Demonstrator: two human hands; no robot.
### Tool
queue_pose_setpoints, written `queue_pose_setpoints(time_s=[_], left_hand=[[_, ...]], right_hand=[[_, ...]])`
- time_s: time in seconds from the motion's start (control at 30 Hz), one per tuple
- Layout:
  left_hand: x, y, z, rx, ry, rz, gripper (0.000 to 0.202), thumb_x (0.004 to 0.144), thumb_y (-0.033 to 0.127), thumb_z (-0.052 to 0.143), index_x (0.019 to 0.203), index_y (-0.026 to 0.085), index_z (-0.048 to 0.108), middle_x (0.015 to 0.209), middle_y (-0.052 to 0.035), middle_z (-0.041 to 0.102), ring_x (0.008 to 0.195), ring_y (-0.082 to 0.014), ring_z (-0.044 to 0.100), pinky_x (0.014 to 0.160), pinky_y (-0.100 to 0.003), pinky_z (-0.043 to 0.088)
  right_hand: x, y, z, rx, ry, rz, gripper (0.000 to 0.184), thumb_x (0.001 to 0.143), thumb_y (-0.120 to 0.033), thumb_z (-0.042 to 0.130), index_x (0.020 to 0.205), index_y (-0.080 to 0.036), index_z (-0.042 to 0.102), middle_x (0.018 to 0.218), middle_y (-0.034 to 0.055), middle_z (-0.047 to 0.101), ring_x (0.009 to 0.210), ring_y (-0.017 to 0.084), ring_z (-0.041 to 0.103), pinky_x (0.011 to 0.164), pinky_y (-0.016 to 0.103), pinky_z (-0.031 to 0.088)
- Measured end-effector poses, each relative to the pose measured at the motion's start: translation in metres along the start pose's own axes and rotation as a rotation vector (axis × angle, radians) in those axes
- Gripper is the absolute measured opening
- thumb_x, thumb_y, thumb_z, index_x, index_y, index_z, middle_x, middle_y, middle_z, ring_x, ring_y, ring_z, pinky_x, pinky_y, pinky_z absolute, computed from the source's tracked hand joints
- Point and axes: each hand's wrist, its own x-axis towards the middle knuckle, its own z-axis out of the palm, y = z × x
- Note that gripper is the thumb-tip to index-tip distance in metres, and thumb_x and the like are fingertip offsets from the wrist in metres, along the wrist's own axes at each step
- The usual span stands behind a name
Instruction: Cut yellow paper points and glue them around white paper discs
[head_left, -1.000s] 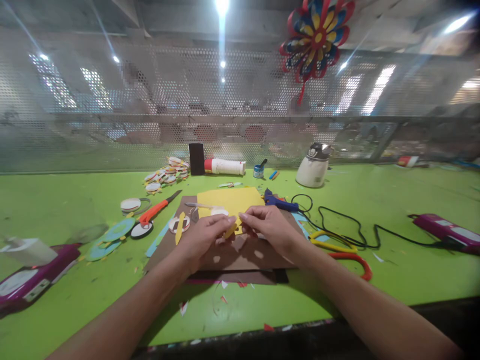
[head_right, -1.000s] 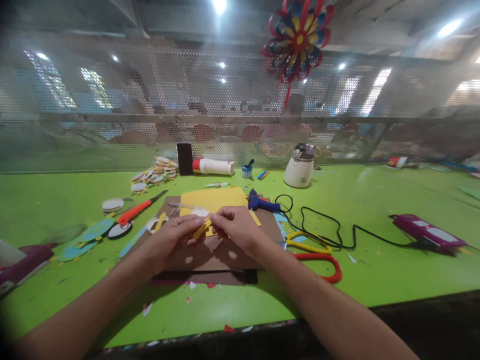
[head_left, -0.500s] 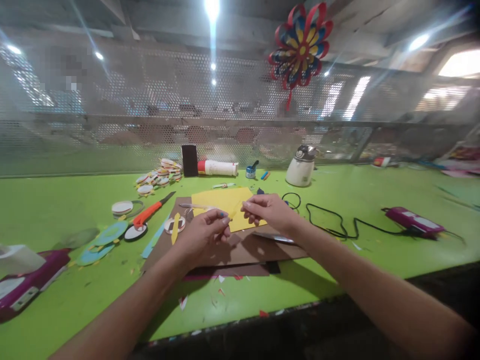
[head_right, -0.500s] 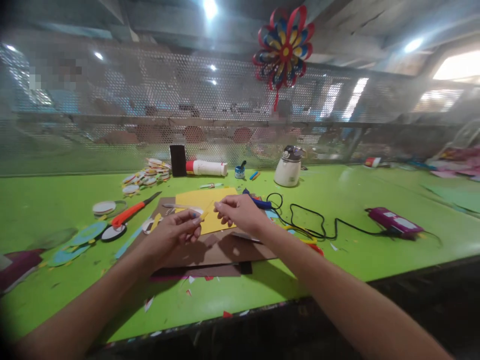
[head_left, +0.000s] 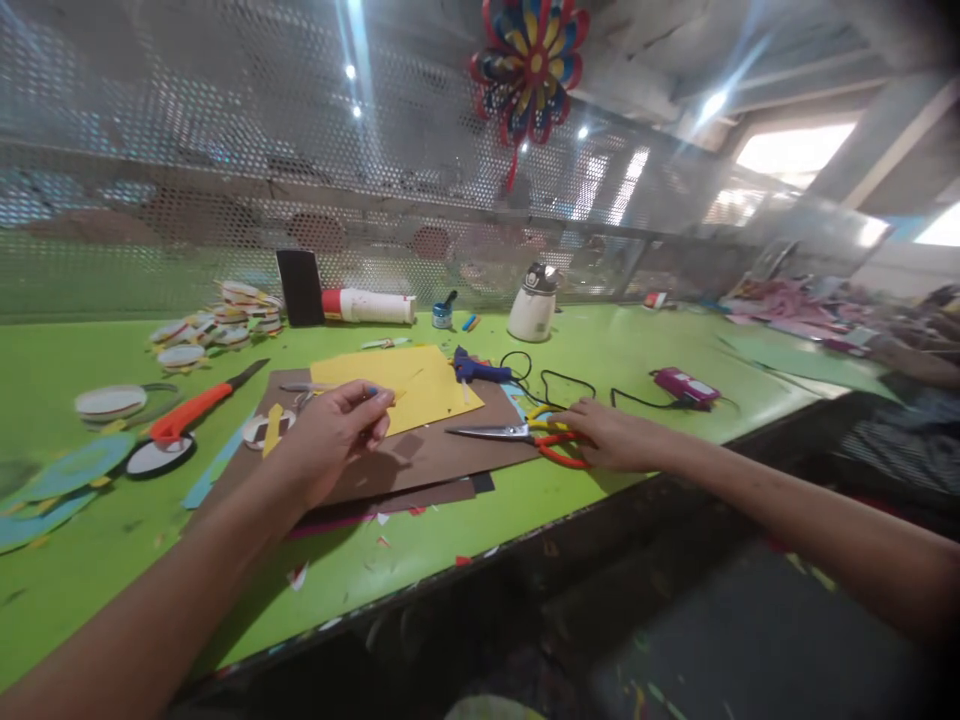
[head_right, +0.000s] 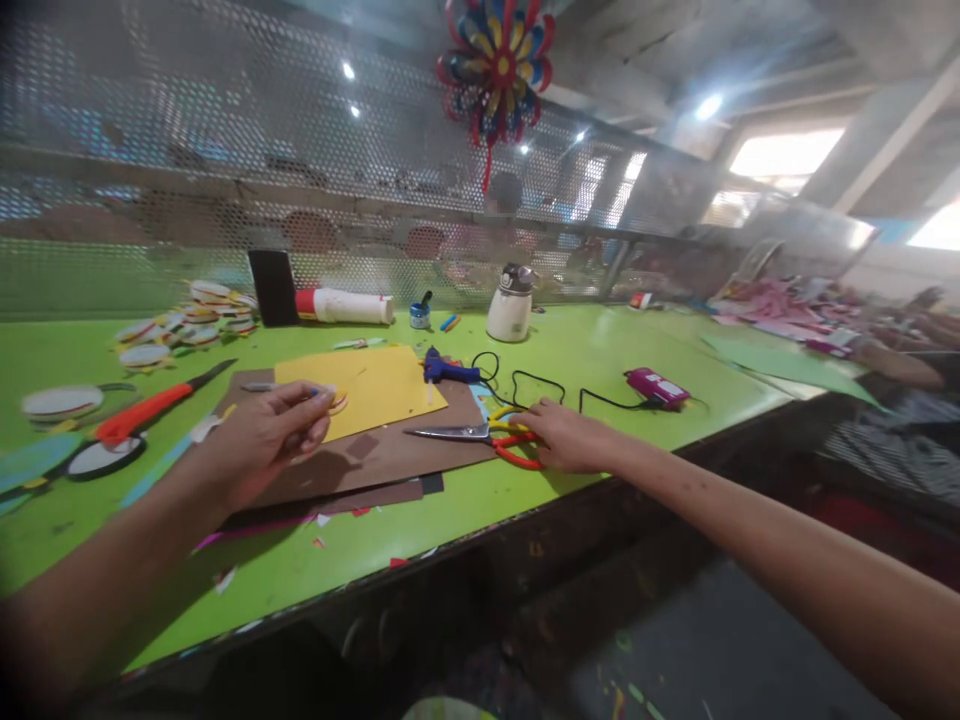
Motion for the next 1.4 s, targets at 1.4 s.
queue_pose_setpoints(time_s=[1.4], left_hand=[[-0.016, 0.014, 0.009, -0.285, 0.119, 0.227, 0.013, 0.073, 0.026, 0.074, 0.073, 0.015, 0.067, 0.087, -0.0039, 0.070, 0.083, -0.0153, 0.064, 0.083, -0.031, 0.048]], right_hand=[[0.041, -0.134, -0.019, 0.666, 0.243, -0.264, 0.040, 0.090, -0.051, 0.046, 0.116, -0.021, 0.052, 0.084, 0.0021, 0.061, 0.070, 0.016, 0.054, 0.063, 0.026, 0.043]])
